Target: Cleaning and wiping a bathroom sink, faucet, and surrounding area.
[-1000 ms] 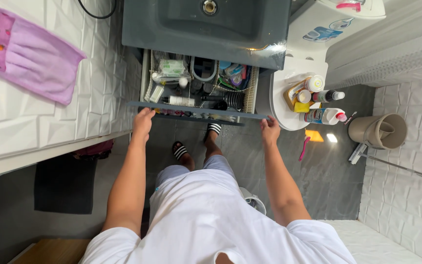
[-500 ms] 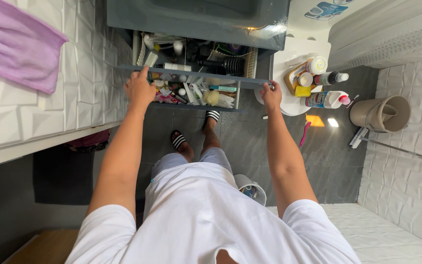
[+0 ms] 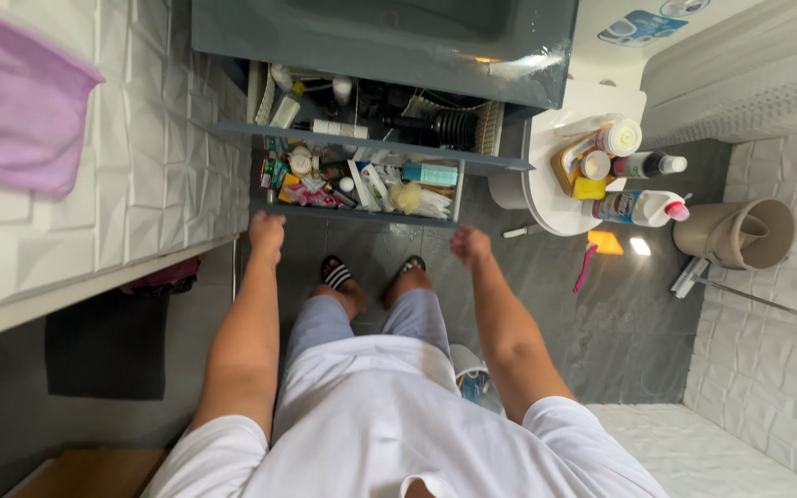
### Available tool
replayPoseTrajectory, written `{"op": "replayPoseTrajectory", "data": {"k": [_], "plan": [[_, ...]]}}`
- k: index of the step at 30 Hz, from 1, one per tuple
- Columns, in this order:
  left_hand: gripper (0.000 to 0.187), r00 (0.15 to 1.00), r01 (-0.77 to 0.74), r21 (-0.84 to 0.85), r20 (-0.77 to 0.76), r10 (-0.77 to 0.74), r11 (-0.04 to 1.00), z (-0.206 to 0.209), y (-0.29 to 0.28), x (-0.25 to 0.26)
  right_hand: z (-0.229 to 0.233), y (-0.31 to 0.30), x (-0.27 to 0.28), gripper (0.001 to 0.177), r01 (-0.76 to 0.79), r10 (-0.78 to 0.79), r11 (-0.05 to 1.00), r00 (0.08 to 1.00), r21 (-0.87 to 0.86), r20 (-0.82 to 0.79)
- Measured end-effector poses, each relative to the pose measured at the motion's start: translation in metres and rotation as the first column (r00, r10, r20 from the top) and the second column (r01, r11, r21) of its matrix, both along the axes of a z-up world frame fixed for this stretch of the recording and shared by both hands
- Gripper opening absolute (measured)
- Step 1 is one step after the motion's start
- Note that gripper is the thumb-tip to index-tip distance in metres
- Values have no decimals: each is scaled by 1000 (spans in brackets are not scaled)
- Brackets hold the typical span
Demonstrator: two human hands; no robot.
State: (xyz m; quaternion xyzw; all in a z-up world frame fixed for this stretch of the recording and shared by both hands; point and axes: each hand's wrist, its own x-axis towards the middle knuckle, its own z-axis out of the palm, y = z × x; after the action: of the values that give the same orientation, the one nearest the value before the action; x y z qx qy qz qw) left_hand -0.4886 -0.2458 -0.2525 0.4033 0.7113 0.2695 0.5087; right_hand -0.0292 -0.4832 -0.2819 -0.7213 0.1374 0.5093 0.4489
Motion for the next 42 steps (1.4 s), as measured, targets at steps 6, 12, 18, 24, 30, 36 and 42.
{"op": "replayPoseTrajectory", "data": {"k": [6, 12, 18, 24, 30, 36, 42], "plan": [[58, 986, 86, -348, 164, -30, 934, -91, -11, 41, -93, 23, -31, 33, 68, -73, 997, 989, -40, -128], [43, 972, -68, -304, 193, 131, 950, -108, 5, 68, -70, 57, -37, 20, 281, -273, 955, 957, 93, -96], [38, 986, -2, -212, 162, 37, 977, -118, 50, 90, -95, 93, -5, 27, 177, -155, 967, 980, 184, -127], [36, 997, -10, -141, 77, 21, 990, -84, 77, 119, -63, 125, 10, 32, 79, -77, 973, 997, 218, -18], [45, 991, -137, -180, -17, 136, 974, -86, 57, 155, -28, 113, 14, 37, 57, -58, 982, 998, 181, -3], [39, 903, 422, -181, 174, -394, 888, -122, -53, 263, -25, -15, 52, 41, 89, -73, 981, 993, 172, -96], [45, 667, 739, -236, 387, -637, 631, -74, -150, 407, -29, -174, 119, 41, 360, -354, 932, 930, 42, -100]]}}
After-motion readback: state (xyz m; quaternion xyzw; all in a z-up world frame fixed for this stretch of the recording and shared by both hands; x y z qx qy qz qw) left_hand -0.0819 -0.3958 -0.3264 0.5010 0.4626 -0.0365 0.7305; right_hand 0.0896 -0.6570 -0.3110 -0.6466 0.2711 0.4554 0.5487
